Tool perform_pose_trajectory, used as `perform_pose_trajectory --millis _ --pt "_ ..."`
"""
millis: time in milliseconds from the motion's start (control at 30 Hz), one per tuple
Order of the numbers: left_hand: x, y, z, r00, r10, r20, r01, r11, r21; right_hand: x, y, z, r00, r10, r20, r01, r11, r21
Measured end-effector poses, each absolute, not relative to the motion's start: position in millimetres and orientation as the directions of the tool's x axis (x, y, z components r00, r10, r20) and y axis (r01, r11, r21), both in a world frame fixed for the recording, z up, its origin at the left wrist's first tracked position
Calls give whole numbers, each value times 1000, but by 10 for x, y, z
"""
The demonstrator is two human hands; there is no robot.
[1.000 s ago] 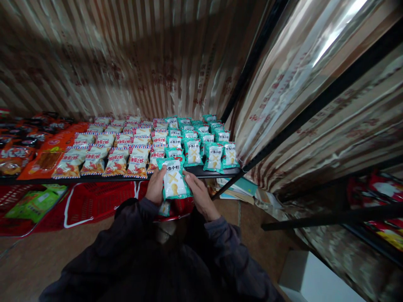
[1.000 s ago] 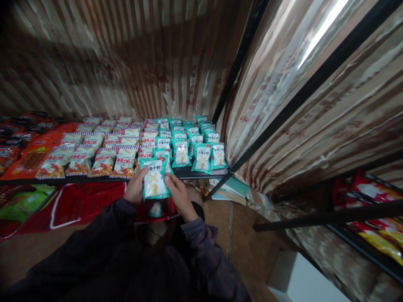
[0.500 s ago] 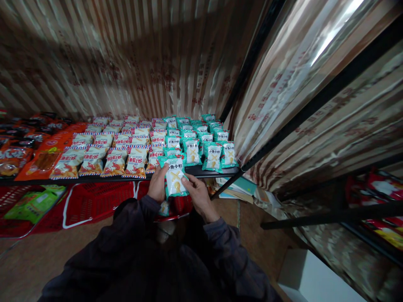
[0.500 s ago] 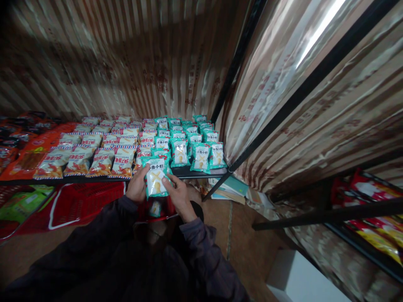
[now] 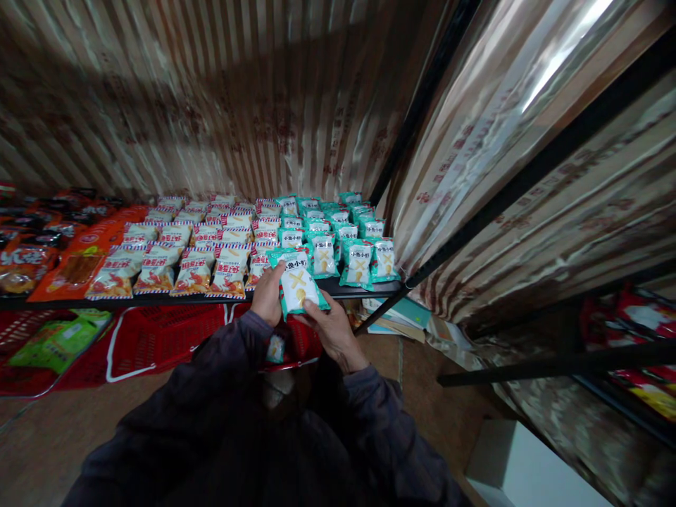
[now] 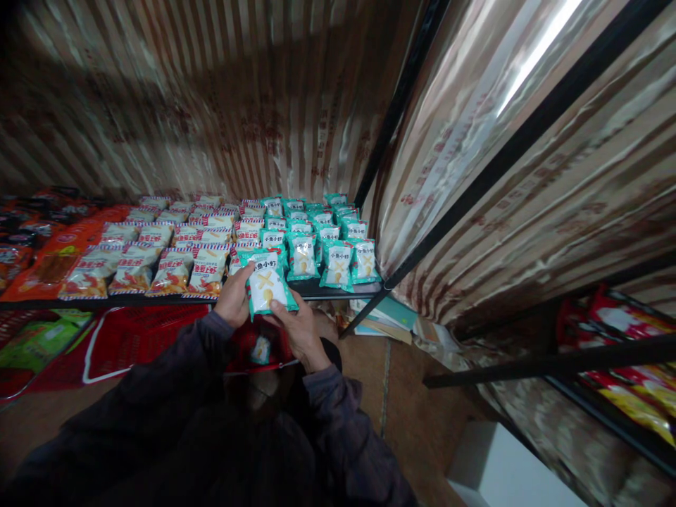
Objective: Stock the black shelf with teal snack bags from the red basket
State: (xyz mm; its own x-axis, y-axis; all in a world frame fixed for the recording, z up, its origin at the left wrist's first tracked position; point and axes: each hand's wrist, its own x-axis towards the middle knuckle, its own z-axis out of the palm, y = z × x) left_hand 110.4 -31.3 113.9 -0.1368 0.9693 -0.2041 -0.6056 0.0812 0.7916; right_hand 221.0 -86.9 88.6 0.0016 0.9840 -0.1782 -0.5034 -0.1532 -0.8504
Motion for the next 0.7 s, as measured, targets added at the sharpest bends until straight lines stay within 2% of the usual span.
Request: perform_pose_trajectory --millis 200,467,700 --pt "1034 -153 1022 -32 943 -330 -560 257 788 2237 -857 807 0 998 -61 -451 -54 -891" --pt "1017 -37 1073 96 913 -397 -523 386 760 2258 -883 819 -9 997 -72 -429 -69 -901" --pt "1062 -83 1131 123 911 -393 -552 392 736 2280 -880 756 15 999 -52 -411 -41 -911"
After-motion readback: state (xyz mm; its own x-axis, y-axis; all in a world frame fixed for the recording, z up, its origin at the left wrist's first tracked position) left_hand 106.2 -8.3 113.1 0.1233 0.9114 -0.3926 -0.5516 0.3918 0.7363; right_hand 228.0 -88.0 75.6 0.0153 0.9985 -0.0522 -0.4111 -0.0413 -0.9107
